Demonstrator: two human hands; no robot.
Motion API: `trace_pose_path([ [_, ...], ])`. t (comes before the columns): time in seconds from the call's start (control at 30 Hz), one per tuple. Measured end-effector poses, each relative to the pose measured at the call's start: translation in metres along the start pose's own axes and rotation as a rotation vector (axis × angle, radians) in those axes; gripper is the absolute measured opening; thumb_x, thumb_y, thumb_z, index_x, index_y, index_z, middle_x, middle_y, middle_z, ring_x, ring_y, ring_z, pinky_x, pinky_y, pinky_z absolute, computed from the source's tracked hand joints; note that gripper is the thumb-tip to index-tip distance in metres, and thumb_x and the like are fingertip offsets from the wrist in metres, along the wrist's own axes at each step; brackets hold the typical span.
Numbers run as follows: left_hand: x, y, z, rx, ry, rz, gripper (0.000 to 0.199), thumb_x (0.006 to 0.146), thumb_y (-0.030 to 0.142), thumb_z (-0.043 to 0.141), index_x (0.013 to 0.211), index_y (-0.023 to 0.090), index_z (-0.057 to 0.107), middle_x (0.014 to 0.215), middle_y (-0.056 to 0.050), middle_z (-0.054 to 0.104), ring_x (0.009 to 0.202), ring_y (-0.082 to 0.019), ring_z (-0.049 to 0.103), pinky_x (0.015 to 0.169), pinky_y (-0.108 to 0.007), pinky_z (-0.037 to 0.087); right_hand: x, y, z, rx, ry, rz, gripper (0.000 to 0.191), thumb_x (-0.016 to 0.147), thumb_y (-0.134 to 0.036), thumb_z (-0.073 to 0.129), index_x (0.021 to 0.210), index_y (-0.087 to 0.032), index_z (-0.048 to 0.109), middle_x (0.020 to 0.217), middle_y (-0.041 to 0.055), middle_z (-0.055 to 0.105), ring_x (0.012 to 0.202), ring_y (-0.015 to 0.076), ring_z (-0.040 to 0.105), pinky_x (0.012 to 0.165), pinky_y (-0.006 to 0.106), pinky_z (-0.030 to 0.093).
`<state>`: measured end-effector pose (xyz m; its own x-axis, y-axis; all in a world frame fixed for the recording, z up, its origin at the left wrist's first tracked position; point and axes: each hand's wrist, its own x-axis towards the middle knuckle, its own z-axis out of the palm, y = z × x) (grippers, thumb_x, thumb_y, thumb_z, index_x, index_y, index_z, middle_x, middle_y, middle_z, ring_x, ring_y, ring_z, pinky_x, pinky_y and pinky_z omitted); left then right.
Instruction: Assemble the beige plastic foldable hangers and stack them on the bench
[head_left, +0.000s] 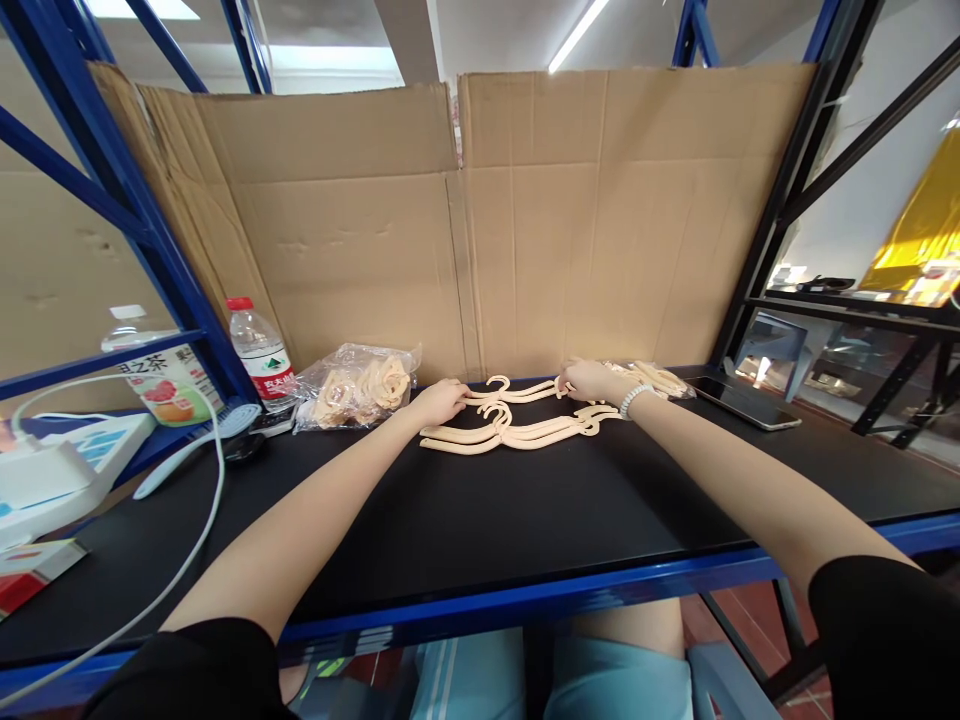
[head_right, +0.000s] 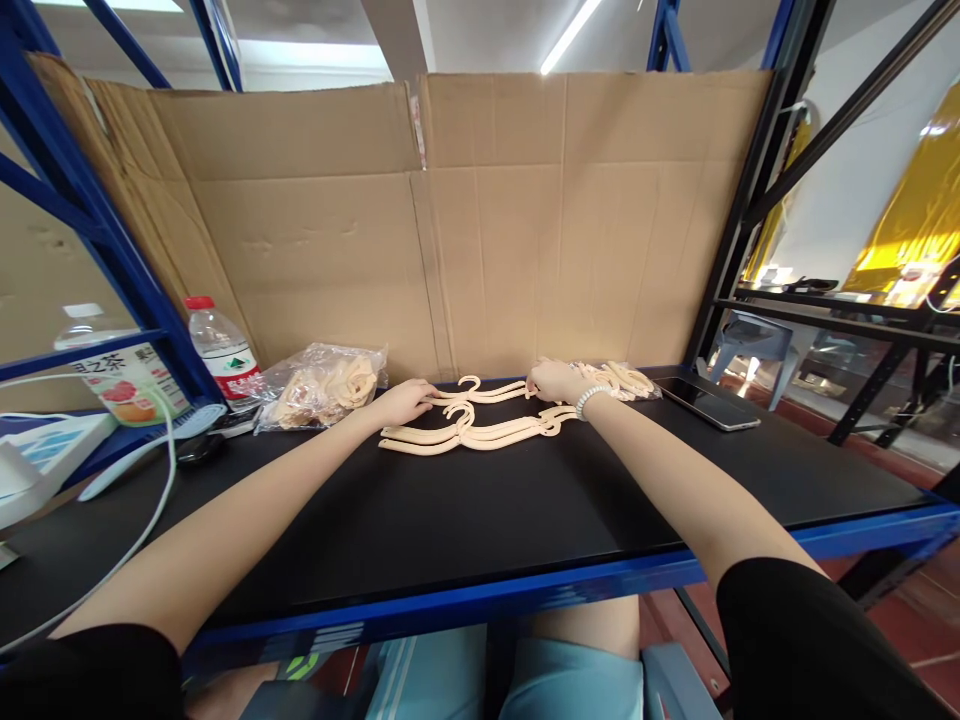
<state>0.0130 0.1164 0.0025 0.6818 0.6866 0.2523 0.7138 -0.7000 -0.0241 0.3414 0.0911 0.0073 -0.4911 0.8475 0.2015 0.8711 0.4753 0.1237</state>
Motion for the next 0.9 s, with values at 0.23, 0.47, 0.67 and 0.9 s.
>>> trace_pose_path([
  [0.23, -0.001, 0.007, 0.003, -0.019, 0.030, -0.021, 0.017, 0.084, 0.014, 0.049, 0.088, 0.016, 0.065, 0.095, -0.011, 0.067, 0.095, -0.026, 0.064, 0.085, -0.035, 0.048, -0.005, -0.004, -0.003, -0.003, 0.042, -0.042, 0.015, 0.071, -0.010, 0.064, 0.076, -0.018, 0.075, 0.083, 0.0103, 0.066, 0.093, 0.0243, 0.056, 0.077, 0.030, 0.040],
  [0.47, -0.003, 0.008, -0.010, -0.077, 0.085, -0.065, 0.016, 0.084, 0.017, 0.050, 0.088, 0.019, 0.065, 0.080, -0.005, 0.070, 0.078, -0.022, 0.066, 0.073, -0.030, 0.048, -0.009, -0.001, -0.004, 0.107, 0.356, 0.131, 0.018, 0.083, -0.024, 0.055, 0.081, -0.018, 0.072, 0.083, 0.0104, 0.065, 0.092, 0.0243, 0.056, 0.076, 0.030, 0.042],
  [0.67, -0.008, 0.014, -0.023, -0.127, 0.192, -0.082, 0.016, 0.086, 0.020, 0.048, 0.088, 0.019, 0.064, 0.077, -0.005, 0.070, 0.073, -0.022, 0.066, 0.069, -0.030, 0.048, -0.011, -0.012, -0.016, 0.348, 0.666, 0.374, 0.025, 0.090, -0.030, 0.045, 0.094, -0.017, 0.066, 0.068, 0.0038, 0.067, 0.068, 0.0176, 0.064, 0.068, 0.027, 0.046],
  [0.9, -0.038, 0.032, -0.034, -0.253, 0.314, -0.050, 0.016, 0.089, 0.028, 0.045, 0.094, 0.020, 0.059, 0.092, -0.006, 0.070, 0.087, -0.021, 0.067, 0.080, -0.033, 0.052, -0.044, -0.048, -0.032, 1.010, 0.844, 0.383, 0.018, 0.082, -0.030, 0.057, 0.091, -0.015, 0.063, 0.078, 0.0076, 0.073, 0.073, 0.0188, 0.071, 0.067, 0.028, 0.055],
])
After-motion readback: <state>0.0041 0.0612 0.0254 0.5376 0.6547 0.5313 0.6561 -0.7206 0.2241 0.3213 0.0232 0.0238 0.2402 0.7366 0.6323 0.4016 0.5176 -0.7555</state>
